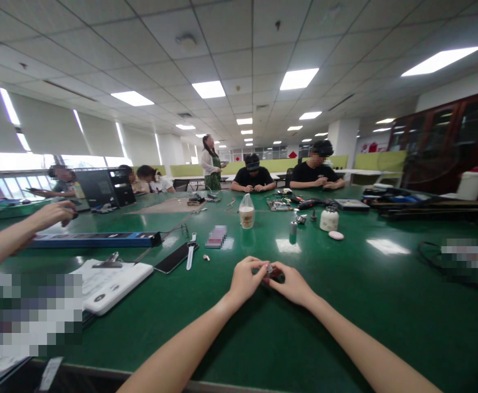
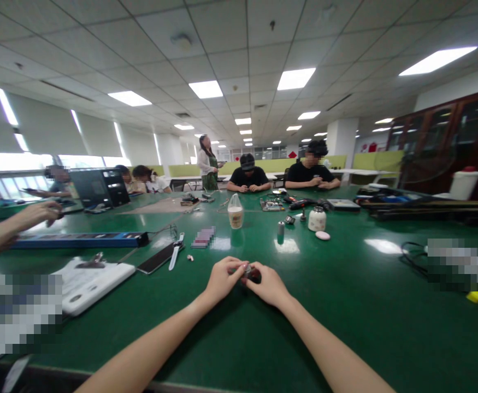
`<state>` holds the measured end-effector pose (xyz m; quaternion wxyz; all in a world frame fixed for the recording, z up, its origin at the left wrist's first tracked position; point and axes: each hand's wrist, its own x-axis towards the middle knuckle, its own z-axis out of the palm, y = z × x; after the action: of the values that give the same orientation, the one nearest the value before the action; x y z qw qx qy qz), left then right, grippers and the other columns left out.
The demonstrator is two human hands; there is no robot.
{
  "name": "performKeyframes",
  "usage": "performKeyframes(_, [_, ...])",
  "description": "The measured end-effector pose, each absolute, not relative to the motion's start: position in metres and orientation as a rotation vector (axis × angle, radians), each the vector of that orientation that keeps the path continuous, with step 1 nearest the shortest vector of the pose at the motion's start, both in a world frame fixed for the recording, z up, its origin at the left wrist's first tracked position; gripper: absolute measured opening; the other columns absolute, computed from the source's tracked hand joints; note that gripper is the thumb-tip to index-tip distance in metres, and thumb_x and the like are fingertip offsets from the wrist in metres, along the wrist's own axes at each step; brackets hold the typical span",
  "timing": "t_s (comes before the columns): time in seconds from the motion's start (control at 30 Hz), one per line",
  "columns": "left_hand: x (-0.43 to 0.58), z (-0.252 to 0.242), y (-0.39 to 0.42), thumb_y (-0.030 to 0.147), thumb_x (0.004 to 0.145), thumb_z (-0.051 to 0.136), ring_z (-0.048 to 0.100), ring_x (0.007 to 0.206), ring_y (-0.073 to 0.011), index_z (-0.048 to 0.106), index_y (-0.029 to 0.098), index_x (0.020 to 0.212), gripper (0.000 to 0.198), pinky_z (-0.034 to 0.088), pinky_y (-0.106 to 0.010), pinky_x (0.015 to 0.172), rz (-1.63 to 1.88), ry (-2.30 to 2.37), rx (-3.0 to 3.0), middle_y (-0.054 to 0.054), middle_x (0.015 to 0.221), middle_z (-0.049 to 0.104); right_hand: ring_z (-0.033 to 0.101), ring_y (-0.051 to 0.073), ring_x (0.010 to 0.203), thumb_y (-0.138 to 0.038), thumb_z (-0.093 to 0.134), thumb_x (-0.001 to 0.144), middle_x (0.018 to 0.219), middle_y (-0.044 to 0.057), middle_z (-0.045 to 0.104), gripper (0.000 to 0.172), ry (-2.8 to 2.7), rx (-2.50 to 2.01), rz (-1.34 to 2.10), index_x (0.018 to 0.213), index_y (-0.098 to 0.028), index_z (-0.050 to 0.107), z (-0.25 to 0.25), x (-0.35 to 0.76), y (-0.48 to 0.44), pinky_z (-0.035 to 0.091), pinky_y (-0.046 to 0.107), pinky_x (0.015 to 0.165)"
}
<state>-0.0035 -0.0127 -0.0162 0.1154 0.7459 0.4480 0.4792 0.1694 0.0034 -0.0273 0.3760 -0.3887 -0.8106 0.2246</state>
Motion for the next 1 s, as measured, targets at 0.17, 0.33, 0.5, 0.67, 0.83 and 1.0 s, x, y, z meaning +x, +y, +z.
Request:
performKeyframes(0.17, [-0.004, -0.015, -0.013, 0.033, 0.089, 0.052, 0.065, 0.09, -0.0181, 0.075, 0.026, 0.099, 0.026, 0.051, -0.028, 0.08, 1.374, 1.302, 2.187, -0.004, 0.096, 0.071, 0.067, 0.021, 0.083, -0.034, 0.065, 0.077, 0.091, 0.003, 0.072, 0.028, -2.078, -0.998, 0.558, 0.103, -0.024, 0.064, -0.028, 0.17, 0.004, 0.051, 0.032, 0.076])
performKeyframes(0.33, [-0.003, -0.015, -0.012, 0.032, 0.086, 0.058, 0.063, 0.092, -0.0192, 0.075, 0.024, 0.096, 0.021, 0.048, -0.032, 0.085, 1.454, 1.347, 2.22, -0.005, 0.094, 0.071, 0.067, 0.02, 0.083, -0.036, 0.065, 0.078, 0.091, 0.003, 0.072, 0.028, -2.08, -1.008, 0.551, 0.102, -0.023, 0.064, -0.027, 0.169, 0.003, 0.051, 0.032, 0.075])
performKeyframes(0.5, [-0.002, -0.012, -0.011, 0.03, 0.081, 0.065, 0.061, 0.09, -0.019, 0.076, 0.022, 0.083, 0.014, 0.047, -0.032, 0.084, 1.505, 1.387, 2.23, -0.004, 0.088, 0.07, 0.067, 0.02, 0.083, -0.035, 0.065, 0.077, 0.089, 0.003, 0.072, 0.027, -2.076, -1.019, 0.544, 0.101, -0.023, 0.064, -0.027, 0.169, 0.003, 0.051, 0.032, 0.075])
performKeyframes(0.67, [-0.015, -0.005, -0.001, 0.037, 0.085, 0.061, 0.059, 0.09, -0.0197, 0.077, 0.024, 0.089, 0.021, 0.045, -0.032, 0.084, 1.592, 1.49, 2.234, -0.005, 0.087, 0.067, 0.067, 0.021, 0.082, -0.038, 0.067, 0.076, 0.089, 0.003, 0.073, 0.031, -2.071, -1.04, 0.533, 0.104, -0.023, 0.065, -0.029, 0.17, 0.004, 0.051, 0.033, 0.077])
performKeyframes(0.83, [-0.046, -0.014, 0.014, 0.042, 0.077, 0.068, 0.054, 0.091, -0.0254, 0.078, 0.031, 0.083, 0.017, 0.042, -0.037, 0.081, 1.154, 1.858, 2.265, -0.006, 0.088, 0.067, 0.068, 0.021, 0.084, -0.04, 0.067, 0.076, 0.09, 0.003, 0.073, 0.031, -2.076, -1.056, 0.534, 0.103, -0.024, 0.065, -0.026, 0.171, 0.003, 0.051, 0.034, 0.078])
performKeyframes(1.0, [-0.058, -0.025, 0.019, 0.042, 0.075, 0.069, 0.052, 0.094, -0.0297, 0.078, 0.033, 0.084, 0.016, 0.04, -0.04, 0.081, 0.913, 1.943, 2.276, -0.008, 0.09, 0.068, 0.069, 0.022, 0.09, -0.04, 0.068, 0.076, 0.095, 0.003, 0.074, 0.036, -2.047, -1.031, 0.612, 0.109, -0.025, 0.063, -0.027, 0.17, 0.004, 0.052, 0.035, 0.083])
